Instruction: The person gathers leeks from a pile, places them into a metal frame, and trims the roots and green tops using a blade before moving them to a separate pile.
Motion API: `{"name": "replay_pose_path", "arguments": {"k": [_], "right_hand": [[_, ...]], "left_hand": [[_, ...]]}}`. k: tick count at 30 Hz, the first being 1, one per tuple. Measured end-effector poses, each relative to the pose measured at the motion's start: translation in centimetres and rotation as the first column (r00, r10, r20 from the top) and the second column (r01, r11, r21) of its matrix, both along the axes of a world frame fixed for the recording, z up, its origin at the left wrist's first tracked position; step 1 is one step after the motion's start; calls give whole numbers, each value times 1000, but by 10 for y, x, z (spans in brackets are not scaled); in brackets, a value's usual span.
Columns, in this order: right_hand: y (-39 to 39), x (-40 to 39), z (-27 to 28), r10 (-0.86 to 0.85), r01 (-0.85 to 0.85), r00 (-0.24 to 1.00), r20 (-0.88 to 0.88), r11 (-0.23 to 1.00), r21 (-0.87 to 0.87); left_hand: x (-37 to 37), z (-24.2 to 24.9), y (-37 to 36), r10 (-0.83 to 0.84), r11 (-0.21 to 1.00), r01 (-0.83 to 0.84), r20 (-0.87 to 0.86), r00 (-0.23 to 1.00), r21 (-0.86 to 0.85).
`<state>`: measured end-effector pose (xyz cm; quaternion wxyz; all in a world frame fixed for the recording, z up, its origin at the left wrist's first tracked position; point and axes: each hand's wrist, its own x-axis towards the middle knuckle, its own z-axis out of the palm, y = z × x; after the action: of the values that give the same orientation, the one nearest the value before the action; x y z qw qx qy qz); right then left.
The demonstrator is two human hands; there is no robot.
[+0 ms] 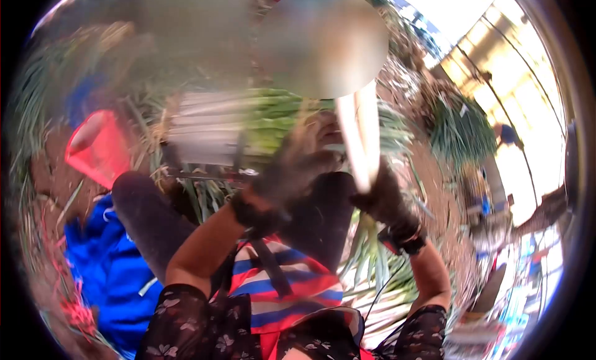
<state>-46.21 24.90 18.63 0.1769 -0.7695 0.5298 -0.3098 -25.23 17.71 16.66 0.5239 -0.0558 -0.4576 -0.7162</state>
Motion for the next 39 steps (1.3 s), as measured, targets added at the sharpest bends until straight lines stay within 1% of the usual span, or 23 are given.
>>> {"name": "replay_pose_path", "arguments": {"k": [1, 2, 3, 5, 7, 9, 10, 12, 13, 14, 16, 17, 20, 22, 26, 29, 30, 31, 33, 34, 36, 37, 39], "right_hand": [[-6, 13, -10, 86, -86, 996, 32, 996, 25], [-10, 27, -24, 6, -25, 994, 113, 987, 160], [-8, 38, -25, 49, -49, 999, 2, 989, 136], [-10, 51, -27, 85, -63, 988, -131, 984, 167], [-18, 46, -46, 173, -210, 972, 157, 939, 271], [-27, 46, -61, 302, -371, 904, 303, 906, 205], [-27, 46, -60, 247, -325, 929, 274, 900, 290], [-27, 48, -67, 164, -202, 977, 135, 910, 363], [-27, 50, -74, 129, -131, 991, 29, 928, 349], [-15, 66, -48, 98, 0, 955, -281, 944, 331], [1, 48, -78, 128, -64, 959, -255, 968, 244], [10, 55, -61, 167, -124, 976, -143, 955, 269], [24, 28, -71, 208, -120, 935, -287, 948, 296], [41, 23, -75, 82, 49, 904, -421, 956, 291], [52, 0, -93, 100, 120, 819, -565, 933, 340], [28, -21, -68, 146, -17, 652, -744, 984, 178], [12, -30, -56, 144, 52, 598, -789, 975, 218], [-3, -30, -43, 8, 43, 595, -804, 998, 42], [-48, -29, -8, -64, -23, 297, -953, 997, -75], [-78, -22, 9, -139, -51, 251, -958, 986, -156], [-136, -22, 22, -257, -105, 348, -902, 945, -310], [-168, -6, 35, -306, -281, 291, -906, 878, -387], [-228, 16, 37, -278, -353, 363, -889, 842, -407]], "left_hand": [[5, 1, -4, 169, 984, -164, 97, 981, -64], [8, 5, -2, 138, 985, -140, 26, 990, 101], [10, 9, 0, 130, 960, -110, -62, 990, 259], [27, 8, 5, 218, 899, -206, 13, 976, 387], [35, 0, 8, 313, 867, -309, 56, 948, 391], [42, -19, 2, 324, 874, -346, 122, 938, 342], [58, -21, 0, 411, 890, -455, 407, 816, 13], [52, -35, -4, 322, 873, -332, 89, 943, 358], [55, -37, -5, 319, 834, -315, 70, 945, 453], [61, -39, -7, 316, 787, -298, 62, 947, 541], [68, -54, -17, 320, 731, -187, -87, 943, 657], [77, -67, -25, 229, 807, -44, -243, 942, 588], [87, -92, -23, 345, 674, -224, -31, 938, 704], [95, -90, -13, 270, 560, -143, -17, 963, 816], [107, -114, -19, 173, 658, -320, 277, 945, 682], [106, -112, -34, 174, 783, -406, 460, 871, 471], [107, -112, -46, 165, 799, -399, 473, 865, 450], [108, -112, -60, 151, 804, -382, 464, 873, 456], [109, -119, -100, 142, 754, -303, 305, 942, 582], [113, -123, -122, 150, 727, -252, 211, 966, 639], [128, -116, -164, 160, 716, -172, 81, 984, 677], [138, -117, -185, 202, 746, -213, 90, 975, 631], [168, -122, -225, 261, 745, -318, 182, 948, 586]]}}
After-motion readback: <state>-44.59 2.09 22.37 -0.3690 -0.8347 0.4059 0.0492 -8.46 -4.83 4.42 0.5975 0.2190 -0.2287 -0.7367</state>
